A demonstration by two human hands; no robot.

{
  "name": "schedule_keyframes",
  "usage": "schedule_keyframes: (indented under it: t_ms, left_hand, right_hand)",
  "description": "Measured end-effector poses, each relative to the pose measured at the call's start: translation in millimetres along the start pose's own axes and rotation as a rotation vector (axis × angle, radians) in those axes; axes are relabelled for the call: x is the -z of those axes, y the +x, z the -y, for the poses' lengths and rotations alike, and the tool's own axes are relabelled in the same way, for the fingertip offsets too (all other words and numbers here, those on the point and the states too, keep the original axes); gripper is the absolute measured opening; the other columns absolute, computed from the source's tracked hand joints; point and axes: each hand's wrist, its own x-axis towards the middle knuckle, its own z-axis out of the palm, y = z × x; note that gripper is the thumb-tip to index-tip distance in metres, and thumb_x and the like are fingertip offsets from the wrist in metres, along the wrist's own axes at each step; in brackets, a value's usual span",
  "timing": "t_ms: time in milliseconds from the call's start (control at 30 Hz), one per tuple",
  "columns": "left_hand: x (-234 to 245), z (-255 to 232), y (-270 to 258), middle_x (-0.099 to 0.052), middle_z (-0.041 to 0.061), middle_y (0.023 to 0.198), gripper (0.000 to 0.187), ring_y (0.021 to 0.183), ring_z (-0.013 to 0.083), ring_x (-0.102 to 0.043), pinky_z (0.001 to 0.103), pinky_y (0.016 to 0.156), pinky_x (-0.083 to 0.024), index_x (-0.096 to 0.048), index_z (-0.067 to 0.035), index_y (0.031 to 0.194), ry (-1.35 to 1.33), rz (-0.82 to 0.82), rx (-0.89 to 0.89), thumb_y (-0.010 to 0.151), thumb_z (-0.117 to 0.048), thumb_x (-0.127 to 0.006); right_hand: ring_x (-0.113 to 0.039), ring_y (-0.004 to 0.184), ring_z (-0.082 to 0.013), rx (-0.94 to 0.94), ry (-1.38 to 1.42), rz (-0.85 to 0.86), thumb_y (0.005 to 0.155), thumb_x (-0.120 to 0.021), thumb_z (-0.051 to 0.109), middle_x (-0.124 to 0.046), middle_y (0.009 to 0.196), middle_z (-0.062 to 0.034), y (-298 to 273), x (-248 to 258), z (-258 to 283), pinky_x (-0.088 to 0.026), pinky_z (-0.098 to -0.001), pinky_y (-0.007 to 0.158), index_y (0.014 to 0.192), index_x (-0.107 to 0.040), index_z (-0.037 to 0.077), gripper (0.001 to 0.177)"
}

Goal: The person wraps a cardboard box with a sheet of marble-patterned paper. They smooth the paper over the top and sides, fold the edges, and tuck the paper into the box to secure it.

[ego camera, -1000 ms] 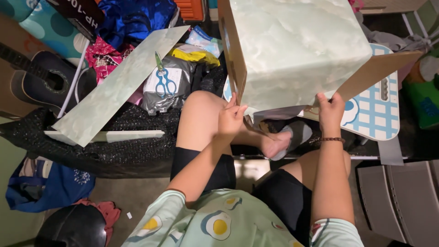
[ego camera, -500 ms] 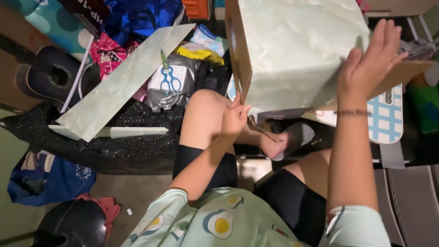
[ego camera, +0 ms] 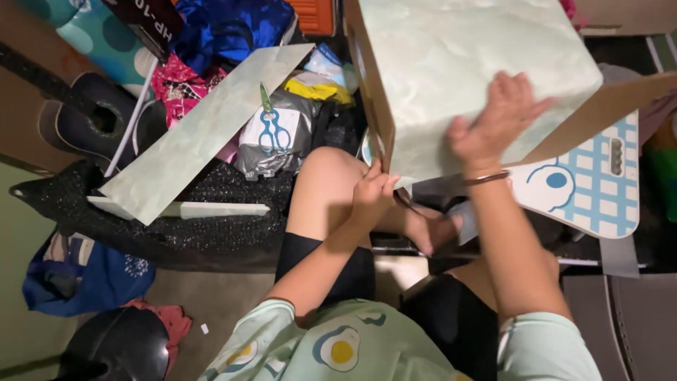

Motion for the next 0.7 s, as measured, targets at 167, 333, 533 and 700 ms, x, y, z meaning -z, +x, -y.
schedule_keyframes:
  t_ms: [167, 333, 533, 700]
  left_hand:
    - [6.6, -5.9, -0.1, -0.068, 0.025, 0.120, 0.019, 0.086, 0.0431, -0.067, 0.044, 0.075, -0.057, -0.069, -0.003, 0.079, 0.001, -0.072, -0.073, 0.091, -0.017, -0.073]
    - [19.3, -26.4, 5.9, -0.070, 0.021, 0.115, 0.017, 0.080, 0.0393, -0.066, 0.043, 0.069, -0.056, -0.068, -0.002, 0.081, -0.080, -0.094, -0.107, 0.093, -0.014, -0.069]
    - [15.9, -18.7, 2.1, -0.068, 0.017, 0.104, 0.014, 0.084, 0.0395, -0.067, 0.044, 0.074, -0.056, -0.070, -0.002, 0.086, -0.089, -0.078, -0.052, 0.094, -0.013, -0.069]
    - [20.8, -25.4, 4.0, -0.069, 0.019, 0.113, 0.017, 0.083, 0.0411, -0.066, 0.045, 0.073, -0.056, -0.069, 0.000, 0.083, -0.046, -0.029, -0.033, 0.092, -0.014, -0.069]
  right_hand:
    - [-0.036, 0.149, -0.0372, -0.005, 0.023, 0.050, 0.103, -0.039, 0.071, -0.053, 0.147, -0.0134, -13.7, -10.1, 20.1, 0.001, -0.0662, 0.123, 0.142, -0.054, 0.005, 0.078]
    - [-0.019, 0.157, -0.0415, -0.063, -0.038, 0.170, 0.097, -0.036, 0.081, -0.039, 0.159, -0.0124, -15.3, -4.3, 50.1, 0.002, -0.0754, 0.121, 0.149, -0.046, 0.010, 0.089]
    - [-0.004, 0.161, -0.0461, -0.077, 0.022, 0.212, 0.096, -0.047, 0.090, -0.020, 0.171, -0.0119, -22.8, -2.2, 71.9, 0.001, -0.0772, 0.118, 0.164, -0.029, 0.016, 0.102]
    - [0.002, 0.160, -0.0490, -0.070, 0.053, 0.230, 0.094, -0.050, 0.093, -0.013, 0.172, -0.0168, -24.2, 10.8, 80.7, 0.000, -0.0797, 0.118, 0.167, -0.021, 0.016, 0.111]
